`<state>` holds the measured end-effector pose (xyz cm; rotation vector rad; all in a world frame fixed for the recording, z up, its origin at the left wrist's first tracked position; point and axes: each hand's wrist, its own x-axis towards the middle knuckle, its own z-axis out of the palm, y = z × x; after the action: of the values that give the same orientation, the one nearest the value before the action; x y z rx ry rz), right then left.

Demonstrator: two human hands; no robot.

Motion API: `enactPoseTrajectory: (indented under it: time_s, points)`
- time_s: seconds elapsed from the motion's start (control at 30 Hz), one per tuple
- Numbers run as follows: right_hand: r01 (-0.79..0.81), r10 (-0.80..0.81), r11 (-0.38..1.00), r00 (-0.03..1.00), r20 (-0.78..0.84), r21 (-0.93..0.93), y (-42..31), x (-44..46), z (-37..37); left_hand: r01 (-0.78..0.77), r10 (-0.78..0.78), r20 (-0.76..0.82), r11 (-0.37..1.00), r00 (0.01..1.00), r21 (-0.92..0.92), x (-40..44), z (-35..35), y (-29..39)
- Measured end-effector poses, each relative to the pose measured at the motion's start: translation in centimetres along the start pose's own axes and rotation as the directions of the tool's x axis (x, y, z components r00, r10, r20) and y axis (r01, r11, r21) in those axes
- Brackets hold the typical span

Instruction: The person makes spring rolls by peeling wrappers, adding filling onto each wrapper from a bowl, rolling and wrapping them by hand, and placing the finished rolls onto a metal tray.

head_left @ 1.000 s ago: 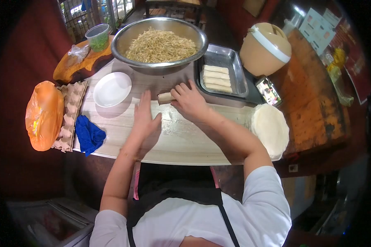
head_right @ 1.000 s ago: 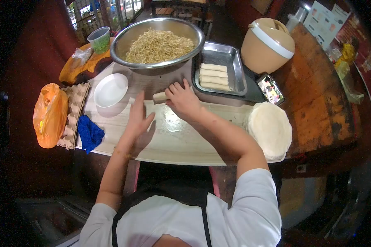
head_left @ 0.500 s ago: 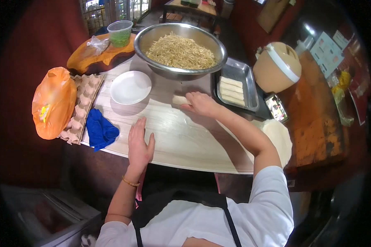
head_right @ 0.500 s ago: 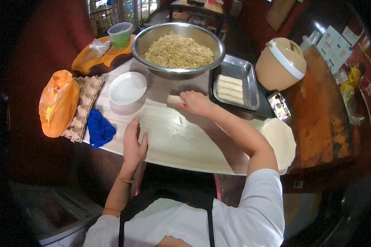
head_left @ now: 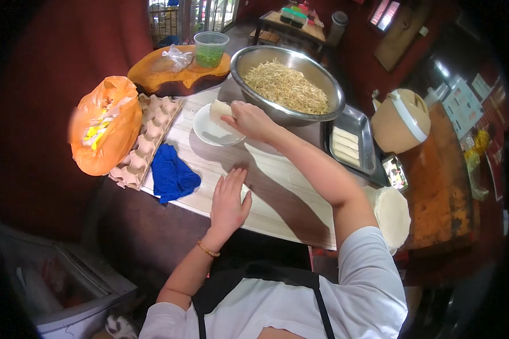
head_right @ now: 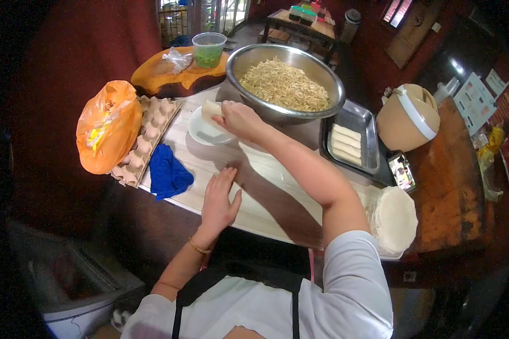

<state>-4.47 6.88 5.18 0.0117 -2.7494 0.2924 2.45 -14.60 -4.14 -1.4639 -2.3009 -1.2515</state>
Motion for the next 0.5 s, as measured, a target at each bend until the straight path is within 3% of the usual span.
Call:
enactPoseTrajectory:
  time_s: [0.5]
  points:
    - [0.004,0.01,0.979,0.997,0.07,-0.202,-0.1,1.5,4.1,-0.017,0.018,0.017,0.999,1.0,-0.03,0.1,-0.3,0.1]
